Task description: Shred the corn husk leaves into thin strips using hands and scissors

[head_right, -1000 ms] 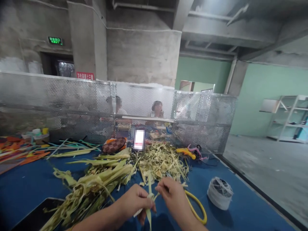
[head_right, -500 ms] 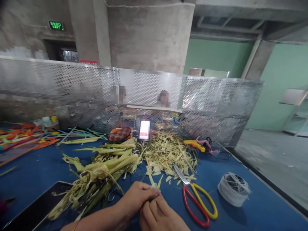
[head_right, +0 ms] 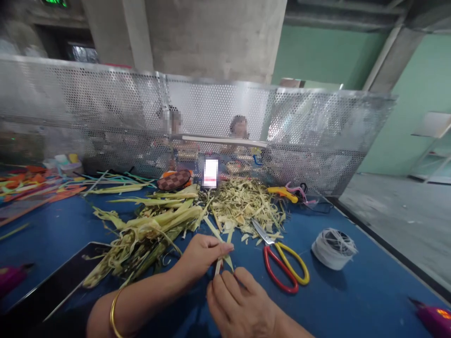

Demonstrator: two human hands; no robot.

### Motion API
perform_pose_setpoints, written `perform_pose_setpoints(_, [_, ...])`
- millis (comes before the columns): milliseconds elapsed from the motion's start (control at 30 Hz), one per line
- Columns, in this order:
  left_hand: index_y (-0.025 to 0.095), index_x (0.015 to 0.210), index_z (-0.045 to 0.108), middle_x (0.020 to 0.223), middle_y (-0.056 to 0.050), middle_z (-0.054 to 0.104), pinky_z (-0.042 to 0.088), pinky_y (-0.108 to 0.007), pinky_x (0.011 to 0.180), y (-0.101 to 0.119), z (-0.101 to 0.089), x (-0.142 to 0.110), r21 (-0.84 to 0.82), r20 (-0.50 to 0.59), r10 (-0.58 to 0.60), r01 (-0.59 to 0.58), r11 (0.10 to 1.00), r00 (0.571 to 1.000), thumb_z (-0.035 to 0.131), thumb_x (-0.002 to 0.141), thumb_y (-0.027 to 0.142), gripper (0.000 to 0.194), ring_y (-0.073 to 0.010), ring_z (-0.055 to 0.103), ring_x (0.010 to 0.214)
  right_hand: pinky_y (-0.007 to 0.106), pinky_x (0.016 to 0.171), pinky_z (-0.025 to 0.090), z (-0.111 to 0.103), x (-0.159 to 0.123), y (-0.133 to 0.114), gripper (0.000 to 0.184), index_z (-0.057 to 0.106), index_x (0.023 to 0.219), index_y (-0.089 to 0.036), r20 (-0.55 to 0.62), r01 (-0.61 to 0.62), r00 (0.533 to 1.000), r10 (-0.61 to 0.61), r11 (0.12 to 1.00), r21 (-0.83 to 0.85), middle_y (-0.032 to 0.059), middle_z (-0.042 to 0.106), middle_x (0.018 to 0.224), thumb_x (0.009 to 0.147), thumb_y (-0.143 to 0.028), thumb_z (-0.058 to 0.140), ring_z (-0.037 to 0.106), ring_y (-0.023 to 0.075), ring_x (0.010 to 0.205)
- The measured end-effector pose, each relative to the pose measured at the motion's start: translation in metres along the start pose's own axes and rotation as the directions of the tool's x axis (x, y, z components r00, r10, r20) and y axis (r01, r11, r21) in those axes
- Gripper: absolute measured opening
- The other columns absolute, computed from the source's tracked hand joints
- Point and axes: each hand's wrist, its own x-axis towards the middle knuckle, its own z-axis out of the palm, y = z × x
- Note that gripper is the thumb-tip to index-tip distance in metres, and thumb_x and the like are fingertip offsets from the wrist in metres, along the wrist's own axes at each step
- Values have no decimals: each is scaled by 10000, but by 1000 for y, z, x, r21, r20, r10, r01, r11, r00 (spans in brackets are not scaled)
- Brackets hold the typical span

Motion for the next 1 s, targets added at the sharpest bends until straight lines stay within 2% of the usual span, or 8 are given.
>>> perform_pose_setpoints(233, [107, 724, 680, 564, -10, 605, 397, -249, 580, 11, -7, 2, -185, 119, -147, 168, 968, 982, 729, 500, 603, 547, -116, 517, 547, 353, 773, 353, 4, -9, 3, 246, 619, 888, -120, 79, -157, 986, 147, 978, 140, 85, 677, 788, 915, -89, 376, 597, 180, 762])
perform_pose_setpoints(367, [112, 655, 662, 673, -32, 659, 430, -245, 646, 14, -11, 2, -214, 206, -119, 163, 963, 971, 788, 491, 482, 424, -111, 554, 613, 347, 760, 366, 3, -7, 4, 256, 596, 842, -134, 110, -221, 973, 203, 959, 178, 81, 664, 767, 913, -71, 359, 593, 171, 734])
perform_pose_setpoints(600, [119, 698, 662, 569, -1, 607, 445, -249, 615, 10, -1, -2, -247, 66, -139, 152, 957, 988, 776, 568, 373, 308, -118, 550, 568, 358, 728, 408, -4, 2, 1, 274, 624, 820, -111, 103, -24, 995, 1, 974, 225, 92, 665, 705, 894, -72, 363, 607, 200, 737])
perform_pose_setpoints(700, [123, 699, 653, 569, 2, 600, 443, -243, 601, 11, -2, -1, -254, 57, -113, 124, 959, 992, 771, 589, 368, 293, -110, 536, 553, 343, 742, 419, -6, 1, 6, 237, 621, 901, -104, 107, -69, 993, 40, 959, 275, 94, 681, 776, 898, -76, 385, 619, 190, 776])
perform_pose_setpoints(767, [123, 698, 650, 573, 0, 595, 444, -242, 601, 14, -6, 1, -253, 65, -94, 108, 961, 993, 759, 603, 377, 292, -107, 533, 550, 334, 788, 421, -7, -2, 12, 204, 589, 1040, -106, 90, -183, 982, 164, 941, 284, 98, 684, 877, 900, -106, 440, 617, 184, 847])
perform_pose_setpoints(833, [118, 679, 641, 573, 0, 581, 448, -245, 605, 16, -9, 2, -246, 88, -81, 100, 964, 993, 743, 616, 391, 299, -107, 536, 546, 346, 824, 421, -7, -5, 20, 242, 549, 1122, -134, 77, -414, 909, 409, 871, 264, 107, 665, 967, 887, -173, 510, 597, 203, 920])
perform_pose_setpoints(933, [119, 669, 617, 573, 7, 553, 453, -254, 603, 17, -9, 2, -260, 102, -96, 119, 958, 990, 694, 658, 447, 337, -104, 531, 527, 335, 748, 446, -2, -7, 29, 160, 576, 974, -190, 262, -790, 601, 755, 513, 336, 77, 651, 908, 891, -307, 506, 584, 209, 858])
perform_pose_setpoints(1000, [127, 681, 597, 565, 20, 529, 442, -249, 583, 15, -7, 1, -275, 86, -123, 142, 951, 989, 649, 692, 492, 368, -94, 511, 500, 288, 641, 442, 3, -7, 32, 242, 569, 793, -196, 523, -886, 415, 744, 200, 418, 33, 631, 758, 899, -387, 464, 565, 169, 712])
